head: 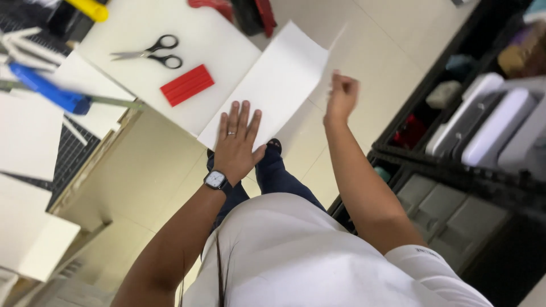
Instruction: Trimming and applying adhesive film to a drawer component using scissors, a squeegee, and a roller.
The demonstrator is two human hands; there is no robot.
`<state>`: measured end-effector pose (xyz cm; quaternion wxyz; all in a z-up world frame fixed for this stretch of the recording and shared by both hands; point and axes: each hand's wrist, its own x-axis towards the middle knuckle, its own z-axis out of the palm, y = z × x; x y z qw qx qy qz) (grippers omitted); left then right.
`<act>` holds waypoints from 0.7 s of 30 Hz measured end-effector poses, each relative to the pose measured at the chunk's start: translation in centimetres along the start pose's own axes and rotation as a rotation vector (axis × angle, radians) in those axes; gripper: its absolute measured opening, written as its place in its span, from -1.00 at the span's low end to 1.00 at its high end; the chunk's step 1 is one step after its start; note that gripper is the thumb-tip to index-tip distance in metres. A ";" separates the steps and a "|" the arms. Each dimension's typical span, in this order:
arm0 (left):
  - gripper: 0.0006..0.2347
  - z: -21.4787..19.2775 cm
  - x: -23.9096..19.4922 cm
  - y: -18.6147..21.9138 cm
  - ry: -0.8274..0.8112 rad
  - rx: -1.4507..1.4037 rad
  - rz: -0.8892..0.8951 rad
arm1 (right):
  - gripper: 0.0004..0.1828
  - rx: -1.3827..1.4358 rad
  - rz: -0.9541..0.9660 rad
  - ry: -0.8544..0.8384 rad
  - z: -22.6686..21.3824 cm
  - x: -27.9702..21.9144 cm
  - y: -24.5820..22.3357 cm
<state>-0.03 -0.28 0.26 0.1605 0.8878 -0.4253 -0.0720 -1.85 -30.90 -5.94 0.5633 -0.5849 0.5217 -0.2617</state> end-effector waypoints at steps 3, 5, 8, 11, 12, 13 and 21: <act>-0.25 0.8 -0.7 0.3 0.036 -0.031 -0.069 | -0.80 -0.099 -0.530 -0.165 2.3 -3.0 -6.3; -0.21 1.1 -2.2 1.4 0.063 0.041 -0.171 | -0.87 -0.104 -0.750 -0.483 6.6 -5.5 -8.8; -0.22 1.5 -3.9 2.9 0.155 0.125 -0.303 | -0.89 -0.193 -1.206 -0.930 13.2 -10.1 -10.2; -0.29 2.2 -5.9 3.8 0.278 0.037 -0.460 | -0.65 -0.531 -1.549 -1.130 18.7 -13.7 -8.7; -0.32 2.6 -6.6 4.0 0.339 -0.057 -0.523 | -0.42 -0.769 -1.655 -1.131 20.3 -14.6 -7.7; -0.32 2.5 -7.5 4.6 0.349 -0.058 -0.556 | -0.42 -0.759 -1.672 -1.164 20.5 -14.9 -7.1; -0.64 2.1 -6.1 4.7 0.866 -1.033 -1.151 | -0.60 -0.602 -1.475 -1.231 16.9 -15.8 -7.8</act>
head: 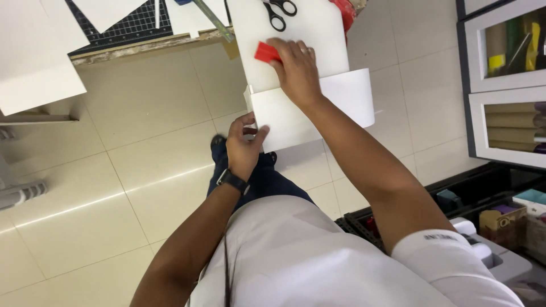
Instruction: Trimming and applying adhesive film to a drawer component using scissors, a squeegee, and a roller.
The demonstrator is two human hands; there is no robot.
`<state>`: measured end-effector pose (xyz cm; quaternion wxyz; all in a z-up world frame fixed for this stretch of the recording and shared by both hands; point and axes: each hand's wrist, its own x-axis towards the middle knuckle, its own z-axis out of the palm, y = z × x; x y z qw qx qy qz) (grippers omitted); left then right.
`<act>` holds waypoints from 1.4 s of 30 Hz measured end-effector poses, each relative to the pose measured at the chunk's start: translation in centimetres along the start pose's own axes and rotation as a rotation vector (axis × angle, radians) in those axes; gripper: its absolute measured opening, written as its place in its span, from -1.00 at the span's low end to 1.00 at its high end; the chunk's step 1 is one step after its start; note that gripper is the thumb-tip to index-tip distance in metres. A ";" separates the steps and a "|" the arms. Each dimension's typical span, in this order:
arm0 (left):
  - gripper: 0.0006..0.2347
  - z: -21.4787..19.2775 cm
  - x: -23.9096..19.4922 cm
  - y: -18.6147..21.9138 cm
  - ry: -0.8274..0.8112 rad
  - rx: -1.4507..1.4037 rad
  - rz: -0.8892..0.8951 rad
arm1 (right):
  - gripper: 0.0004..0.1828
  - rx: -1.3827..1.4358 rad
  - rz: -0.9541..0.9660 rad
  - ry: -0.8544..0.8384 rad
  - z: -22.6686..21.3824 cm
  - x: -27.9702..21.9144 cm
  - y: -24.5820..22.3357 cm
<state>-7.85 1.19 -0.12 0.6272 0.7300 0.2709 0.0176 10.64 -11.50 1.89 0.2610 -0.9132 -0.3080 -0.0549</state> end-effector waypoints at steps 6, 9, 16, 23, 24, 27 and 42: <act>-0.76 -1.4 1.8 -1.8 -0.169 -0.282 -0.098 | -0.77 -0.156 -0.369 -0.058 -0.9 -13.9 -2.2; -0.73 -1.2 2.2 -4.2 -0.225 -0.307 -0.044 | -0.78 -0.245 -0.311 0.053 2.2 -10.9 -2.3; -0.62 -1.9 2.1 -4.3 -0.317 -0.347 -0.025 | -0.85 -0.222 -0.229 0.168 2.0 -10.6 -3.7; -0.49 -1.8 1.9 -5.5 -0.374 -0.342 -0.028 | -0.81 -0.330 -0.260 0.115 3.8 -8.2 -3.0; -0.45 -2.0 2.0 -5.6 -0.392 -0.362 -0.027 | -0.80 -0.332 -0.256 0.128 3.9 -7.5 -3.0; -0.42 -1.7 2.0 -5.9 -0.401 -0.382 -0.040 | -0.82 -0.350 -0.266 0.033 1.4 -14.2 -4.4; -0.35 -1.7 1.9 -5.4 -0.405 -0.341 -0.008 | -0.81 -0.385 -0.248 0.087 1.9 -11.0 -2.7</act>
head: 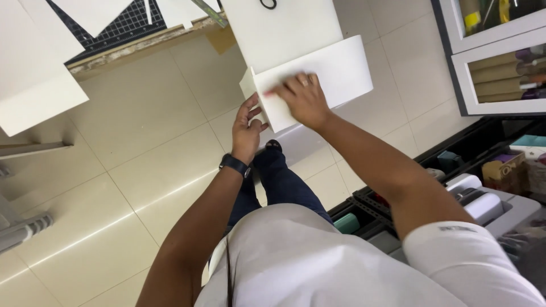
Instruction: Trimming and applying adhesive film to a drawer component using scissors, a squeegee, and a roller.
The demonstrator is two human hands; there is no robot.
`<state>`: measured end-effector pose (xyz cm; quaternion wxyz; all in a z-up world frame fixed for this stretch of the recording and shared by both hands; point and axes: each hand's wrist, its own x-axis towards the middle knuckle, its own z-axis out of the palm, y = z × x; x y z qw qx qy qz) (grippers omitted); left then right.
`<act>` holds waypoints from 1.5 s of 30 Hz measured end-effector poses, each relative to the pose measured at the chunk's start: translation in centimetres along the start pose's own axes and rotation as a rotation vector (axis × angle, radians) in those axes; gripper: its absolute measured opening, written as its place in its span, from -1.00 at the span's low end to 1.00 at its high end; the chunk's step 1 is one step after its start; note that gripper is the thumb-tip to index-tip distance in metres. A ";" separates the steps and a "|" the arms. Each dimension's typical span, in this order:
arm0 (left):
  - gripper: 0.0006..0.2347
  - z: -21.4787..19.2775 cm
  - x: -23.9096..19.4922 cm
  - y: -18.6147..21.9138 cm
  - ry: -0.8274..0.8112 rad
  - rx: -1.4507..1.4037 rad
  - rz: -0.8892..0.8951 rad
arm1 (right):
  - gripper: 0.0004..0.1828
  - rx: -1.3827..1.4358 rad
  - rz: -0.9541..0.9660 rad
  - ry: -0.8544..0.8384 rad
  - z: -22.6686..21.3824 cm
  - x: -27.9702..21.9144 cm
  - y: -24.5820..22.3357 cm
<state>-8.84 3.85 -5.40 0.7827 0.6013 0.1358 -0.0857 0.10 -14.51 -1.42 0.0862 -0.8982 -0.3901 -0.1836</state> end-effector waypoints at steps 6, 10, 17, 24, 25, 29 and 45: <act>-0.35 -0.3 0.0 -0.2 0.006 -0.012 -0.009 | -0.79 -0.018 -0.044 -0.043 -2.4 -2.9 -1.9; -0.36 0.0 -0.5 -0.4 0.030 -0.015 -0.014 | -0.79 -0.001 -0.123 -0.036 0.6 -2.1 -0.6; -0.36 0.0 0.0 0.7 0.028 -0.014 -0.029 | -0.83 -0.013 -0.051 -0.012 -1.0 -4.0 -1.0; -0.39 0.0 0.0 0.5 0.041 -0.016 -0.038 | -0.79 -0.059 0.055 0.023 2.0 0.8 0.0; -0.39 -0.1 -0.3 0.2 0.035 -0.010 -0.048 | -0.79 -0.057 0.067 0.019 0.1 -1.0 -1.2; -0.54 0.5 0.4 1.5 0.066 -0.069 -0.042 | -0.64 0.039 0.151 -0.235 -1.9 -6.1 1.0; -0.60 1.6 -0.7 4.9 0.065 -0.030 -0.097 | -0.34 -0.324 1.082 -0.267 -0.4 -4.3 10.4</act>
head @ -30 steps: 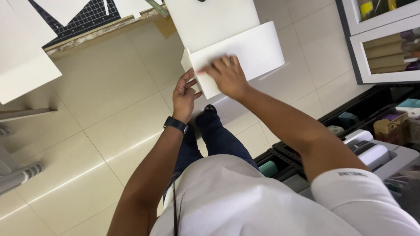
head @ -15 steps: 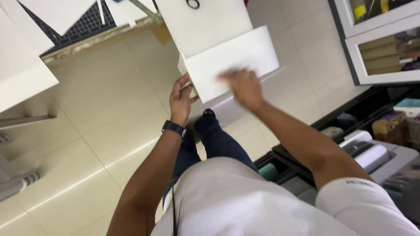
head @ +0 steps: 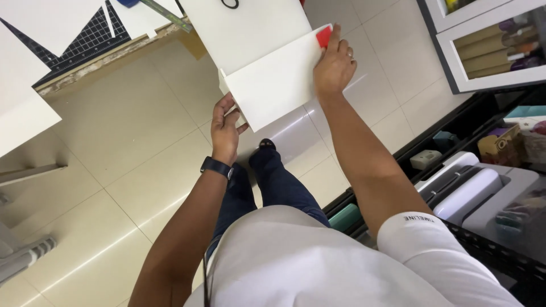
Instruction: Trimming and applying adhesive film to a drawer component using scissors, a squeegee, and a roller.
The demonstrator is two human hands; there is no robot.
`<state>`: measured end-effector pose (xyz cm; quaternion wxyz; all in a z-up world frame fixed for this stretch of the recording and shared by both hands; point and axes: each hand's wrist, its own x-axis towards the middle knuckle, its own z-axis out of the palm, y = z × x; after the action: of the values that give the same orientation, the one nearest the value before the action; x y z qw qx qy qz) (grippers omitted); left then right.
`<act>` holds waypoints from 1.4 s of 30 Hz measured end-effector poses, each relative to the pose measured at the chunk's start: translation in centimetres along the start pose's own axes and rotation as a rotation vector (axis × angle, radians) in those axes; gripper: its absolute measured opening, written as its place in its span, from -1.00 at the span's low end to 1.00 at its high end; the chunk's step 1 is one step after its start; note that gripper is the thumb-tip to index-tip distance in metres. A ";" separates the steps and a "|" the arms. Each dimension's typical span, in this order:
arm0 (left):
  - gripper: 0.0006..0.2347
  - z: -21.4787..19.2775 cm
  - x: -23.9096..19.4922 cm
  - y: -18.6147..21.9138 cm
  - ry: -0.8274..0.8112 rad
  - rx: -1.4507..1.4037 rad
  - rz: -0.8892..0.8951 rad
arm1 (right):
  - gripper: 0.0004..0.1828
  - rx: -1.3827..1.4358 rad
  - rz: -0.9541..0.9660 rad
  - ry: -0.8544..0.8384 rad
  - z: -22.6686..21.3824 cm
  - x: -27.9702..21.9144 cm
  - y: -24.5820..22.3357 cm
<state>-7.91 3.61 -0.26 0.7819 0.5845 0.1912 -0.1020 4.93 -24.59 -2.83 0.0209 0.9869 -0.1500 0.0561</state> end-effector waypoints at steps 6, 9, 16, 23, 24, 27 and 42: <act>-0.66 -0.6 0.7 -0.4 0.015 -0.033 -0.045 | -0.40 0.142 -0.471 0.316 -1.7 -15.0 -13.3; -0.64 -0.4 0.1 1.1 -0.015 -0.013 -0.099 | -0.50 -0.050 -0.218 -0.063 -1.6 -7.7 -7.0; -0.65 -0.3 1.1 0.4 -0.027 -0.002 -0.101 | -0.56 0.107 -0.160 -0.016 -0.2 -13.8 -9.1; -0.69 -0.4 0.0 2.2 0.004 -0.029 -0.149 | -0.50 -0.010 -0.054 0.162 1.2 -7.8 0.2; -0.72 0.0 0.0 2.7 0.031 -0.026 -0.184 | -0.35 0.008 0.138 0.145 2.1 -6.4 1.6; -0.67 -1.2 1.2 0.0 -0.051 -0.077 -0.092 | -0.48 0.073 -0.252 0.130 -2.3 -16.6 -10.4; -0.60 -2.4 1.3 -0.2 -0.063 -0.216 -0.137 | -0.57 0.328 -0.945 0.238 -3.4 -13.4 -5.3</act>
<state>-7.26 5.95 -1.52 0.8372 0.4789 0.2158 -0.1524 -6.57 -15.41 -1.17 -0.0940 0.9239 0.3268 0.1753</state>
